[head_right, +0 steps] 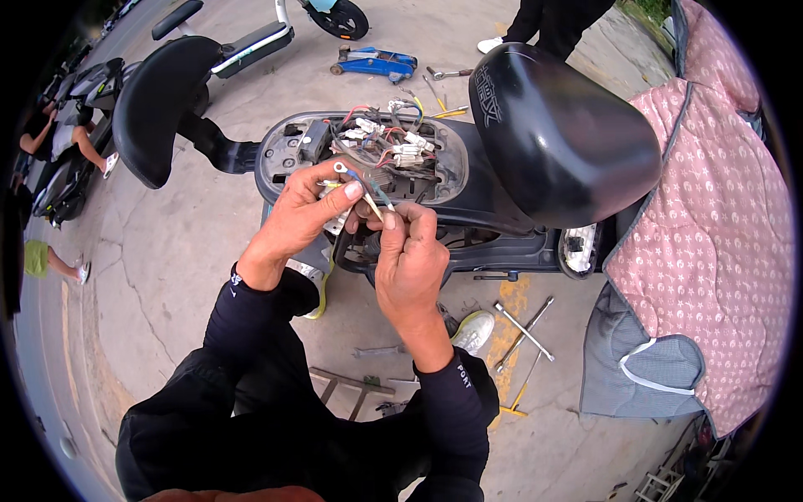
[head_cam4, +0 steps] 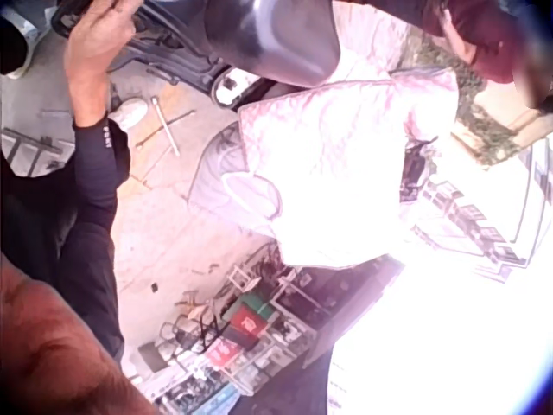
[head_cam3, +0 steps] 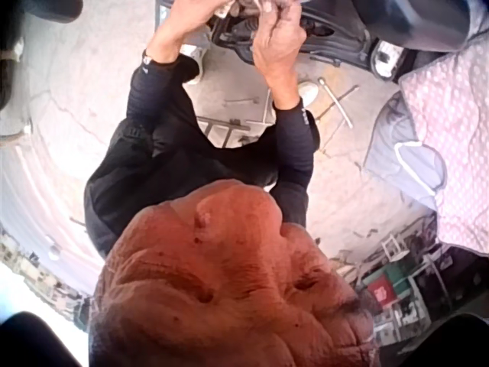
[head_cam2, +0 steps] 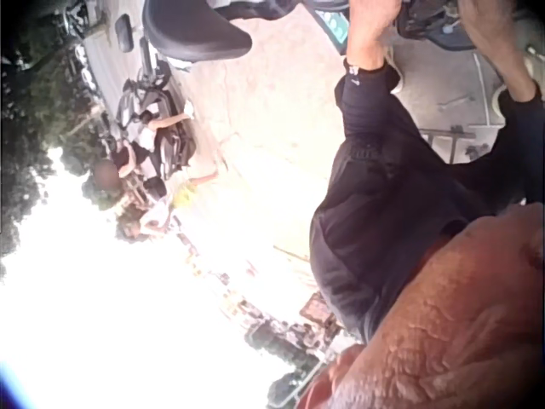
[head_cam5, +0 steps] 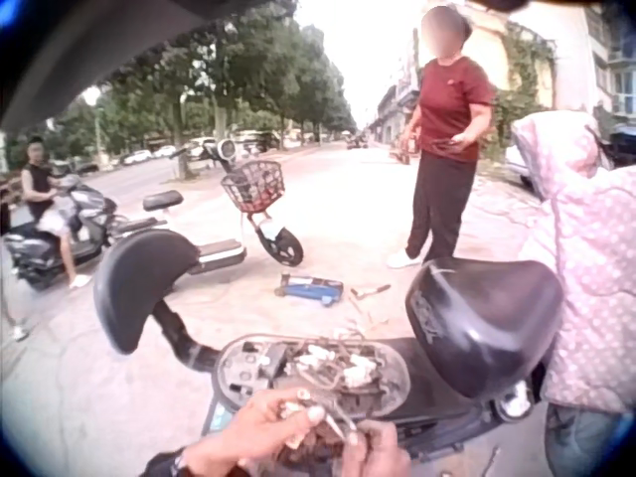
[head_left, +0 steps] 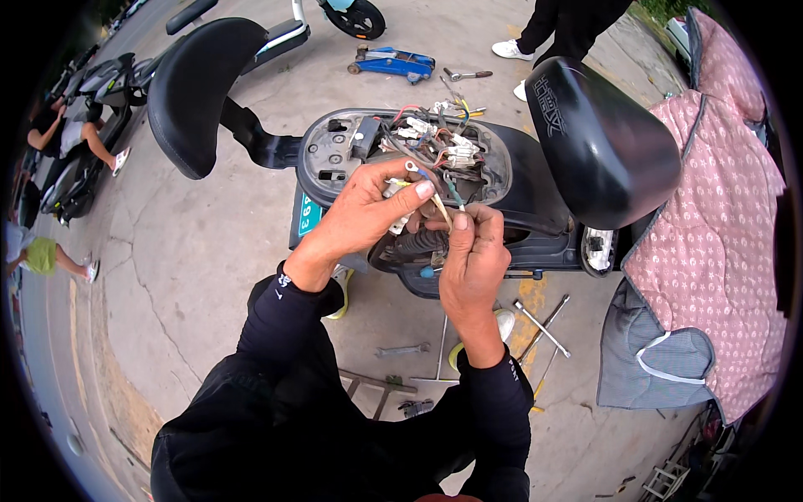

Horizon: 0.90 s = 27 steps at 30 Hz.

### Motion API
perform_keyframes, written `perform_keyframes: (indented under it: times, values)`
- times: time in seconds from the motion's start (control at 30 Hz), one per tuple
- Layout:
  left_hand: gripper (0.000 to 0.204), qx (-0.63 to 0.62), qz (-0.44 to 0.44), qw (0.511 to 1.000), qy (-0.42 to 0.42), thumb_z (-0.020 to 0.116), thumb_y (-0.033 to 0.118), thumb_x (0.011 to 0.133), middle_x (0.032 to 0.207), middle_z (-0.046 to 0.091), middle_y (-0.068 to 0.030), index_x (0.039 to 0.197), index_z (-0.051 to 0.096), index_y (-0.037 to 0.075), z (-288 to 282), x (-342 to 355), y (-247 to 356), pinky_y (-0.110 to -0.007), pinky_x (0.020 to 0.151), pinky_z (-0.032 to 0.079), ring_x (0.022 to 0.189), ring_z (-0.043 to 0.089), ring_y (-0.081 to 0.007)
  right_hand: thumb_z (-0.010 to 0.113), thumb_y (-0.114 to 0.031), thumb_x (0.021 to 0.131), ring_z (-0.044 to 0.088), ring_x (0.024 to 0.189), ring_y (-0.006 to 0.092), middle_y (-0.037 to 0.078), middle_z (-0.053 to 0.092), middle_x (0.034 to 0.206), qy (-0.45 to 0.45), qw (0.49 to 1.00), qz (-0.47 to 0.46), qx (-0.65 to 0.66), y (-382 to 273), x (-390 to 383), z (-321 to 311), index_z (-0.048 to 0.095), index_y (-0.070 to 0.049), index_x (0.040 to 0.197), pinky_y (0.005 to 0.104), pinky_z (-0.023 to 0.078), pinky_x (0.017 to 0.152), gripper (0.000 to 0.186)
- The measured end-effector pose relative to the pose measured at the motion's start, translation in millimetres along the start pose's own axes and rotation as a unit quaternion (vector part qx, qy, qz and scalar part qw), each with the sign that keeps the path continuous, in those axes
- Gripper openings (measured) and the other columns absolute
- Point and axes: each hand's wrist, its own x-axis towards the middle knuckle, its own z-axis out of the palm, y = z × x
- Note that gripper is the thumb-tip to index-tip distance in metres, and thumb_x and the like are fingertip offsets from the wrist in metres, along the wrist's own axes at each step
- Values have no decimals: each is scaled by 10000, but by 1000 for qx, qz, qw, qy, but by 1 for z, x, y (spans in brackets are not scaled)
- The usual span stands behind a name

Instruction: The person repairs an electric scooter by first using pliers to remove a chain from the pedal mechanism. They then move to the scooter's seat area, open the compartment, and work on the internal wiring, connecting and organizing various electrical connectors.

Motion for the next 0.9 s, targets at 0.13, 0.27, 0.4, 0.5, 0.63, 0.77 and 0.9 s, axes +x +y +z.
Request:
perform_keyframes:
  times: [0.13, 0.27, 0.4, 0.5, 0.63, 0.77, 0.9]
  values:
    - [207, 4, -42, 999, -23, 640, 217, 979, 791, 644, -36, 973, 670, 12, -2, 0, 0, -254, 613, 471, 672, 578, -99, 511, -192, 1049, 610, 647, 129, 100, 661, 803, 21, 976, 148, 160, -7, 2, -10, 486, 10, 981, 256, 487, 604, 215]
    - [201, 21, -61, 996, -60, 640, 197, 968, 778, 636, -22, 968, 674, -2, 6, 3, 2, -252, 600, 466, 656, 575, -88, 697, -195, 955, 443, 610, 49, 6, 554, 687, -35, 983, 144, 105, 5, -9, -12, 503, -18, 912, 219, 388, 550, 267]
    - [199, 14, -76, 995, -68, 644, 199, 964, 772, 628, -9, 946, 667, 2, 14, 7, 0, -244, 581, 453, 643, 567, -76, 661, -203, 982, 437, 599, 32, -31, 500, 662, -3, 964, 188, 188, -2, -4, -8, 529, -10, 957, 207, 367, 539, 236]
    - [191, 8, -93, 994, -61, 644, 201, 963, 771, 625, -3, 954, 665, 11, 13, 7, 0, -245, 582, 448, 640, 563, -73, 608, -223, 1014, 462, 603, 35, -29, 520, 676, -62, 930, 269, 242, -6, 5, -24, 542, -1, 995, 209, 366, 530, 232]
    - [202, 25, -112, 992, -51, 699, 222, 924, 796, 627, -9, 973, 668, 29, 15, 6, 0, -246, 589, 446, 641, 559, -70, 590, -224, 1021, 459, 598, 49, -23, 541, 701, -149, 928, 266, 212, -6, 10, -36, 603, 20, 1071, 219, 371, 547, 250]
    - [319, 267, 106, 955, -73, 821, 250, 812, 851, 635, -19, 994, 676, 33, -7, 6, 8, -229, 616, 456, 679, 568, -67, 591, -232, 1020, 462, 633, 54, -8, 545, 719, -144, 925, 269, 227, 0, 12, -48, 628, 20, 1016, 216, 391, 588, 255]
    - [253, 332, 123, 922, 158, 806, 124, 819, 852, 674, -30, 993, 679, -10, -11, 10, 24, -265, 634, 498, 689, 591, -98, 555, -281, 1040, 460, 669, 71, -9, 501, 730, -1, 898, 279, 340, 11, 3, -44, 563, -30, 993, 249, 437, 658, 255]
